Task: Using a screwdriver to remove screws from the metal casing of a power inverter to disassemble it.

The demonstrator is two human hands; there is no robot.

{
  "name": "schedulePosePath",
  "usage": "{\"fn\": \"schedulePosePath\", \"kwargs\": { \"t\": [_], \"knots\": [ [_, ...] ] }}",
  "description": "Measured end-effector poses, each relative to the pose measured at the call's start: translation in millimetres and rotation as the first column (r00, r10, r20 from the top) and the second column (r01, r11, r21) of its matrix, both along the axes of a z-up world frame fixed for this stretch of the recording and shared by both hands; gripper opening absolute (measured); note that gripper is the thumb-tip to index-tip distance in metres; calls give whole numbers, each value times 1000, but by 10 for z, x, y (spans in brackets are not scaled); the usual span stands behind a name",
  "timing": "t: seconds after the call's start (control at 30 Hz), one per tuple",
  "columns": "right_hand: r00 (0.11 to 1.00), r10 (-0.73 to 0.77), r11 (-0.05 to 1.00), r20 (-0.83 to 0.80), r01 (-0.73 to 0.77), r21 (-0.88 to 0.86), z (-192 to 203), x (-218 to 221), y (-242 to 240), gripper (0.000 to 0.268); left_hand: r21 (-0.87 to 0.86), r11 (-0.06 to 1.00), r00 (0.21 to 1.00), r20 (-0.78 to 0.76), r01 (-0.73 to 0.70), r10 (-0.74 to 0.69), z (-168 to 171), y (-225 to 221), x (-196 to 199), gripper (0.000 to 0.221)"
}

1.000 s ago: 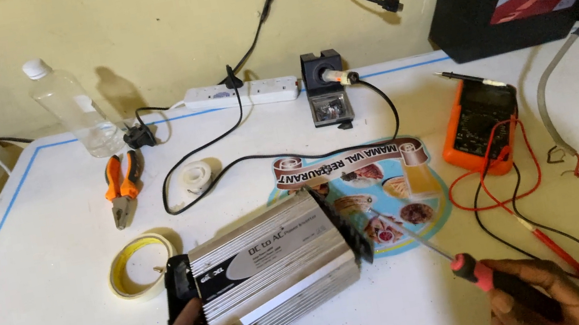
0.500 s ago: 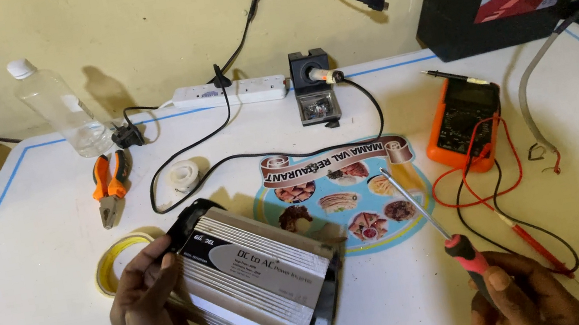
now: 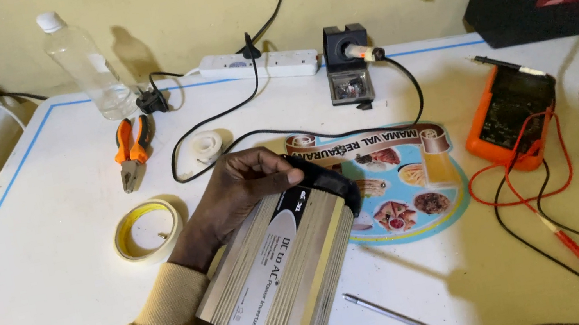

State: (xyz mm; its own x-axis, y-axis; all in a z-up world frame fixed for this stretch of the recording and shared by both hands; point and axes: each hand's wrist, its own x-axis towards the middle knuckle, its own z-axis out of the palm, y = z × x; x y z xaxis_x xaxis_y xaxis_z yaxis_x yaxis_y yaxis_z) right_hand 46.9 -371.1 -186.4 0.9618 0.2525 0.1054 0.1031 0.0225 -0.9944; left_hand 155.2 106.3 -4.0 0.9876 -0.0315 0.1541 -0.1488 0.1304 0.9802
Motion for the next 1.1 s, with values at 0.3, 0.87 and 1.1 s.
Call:
{"fn": "schedulePosePath", "kwargs": {
  "t": [0.3,0.87,1.1],
  "knots": [
    [881,25,856,472,225,-465,310,-372,486,42,526,849,999,5,43,-54,490,34,-385,44],
    [744,-251,720,619,571,-394,1029,-643,1167,49,195,965,948,-299,175,-111,338,0,-385,30],
    [795,-58,810,603,391,-438,1824,-516,1204,45,70,982,938,-314,178,-147,279,-9,-371,30]
  ]
}}
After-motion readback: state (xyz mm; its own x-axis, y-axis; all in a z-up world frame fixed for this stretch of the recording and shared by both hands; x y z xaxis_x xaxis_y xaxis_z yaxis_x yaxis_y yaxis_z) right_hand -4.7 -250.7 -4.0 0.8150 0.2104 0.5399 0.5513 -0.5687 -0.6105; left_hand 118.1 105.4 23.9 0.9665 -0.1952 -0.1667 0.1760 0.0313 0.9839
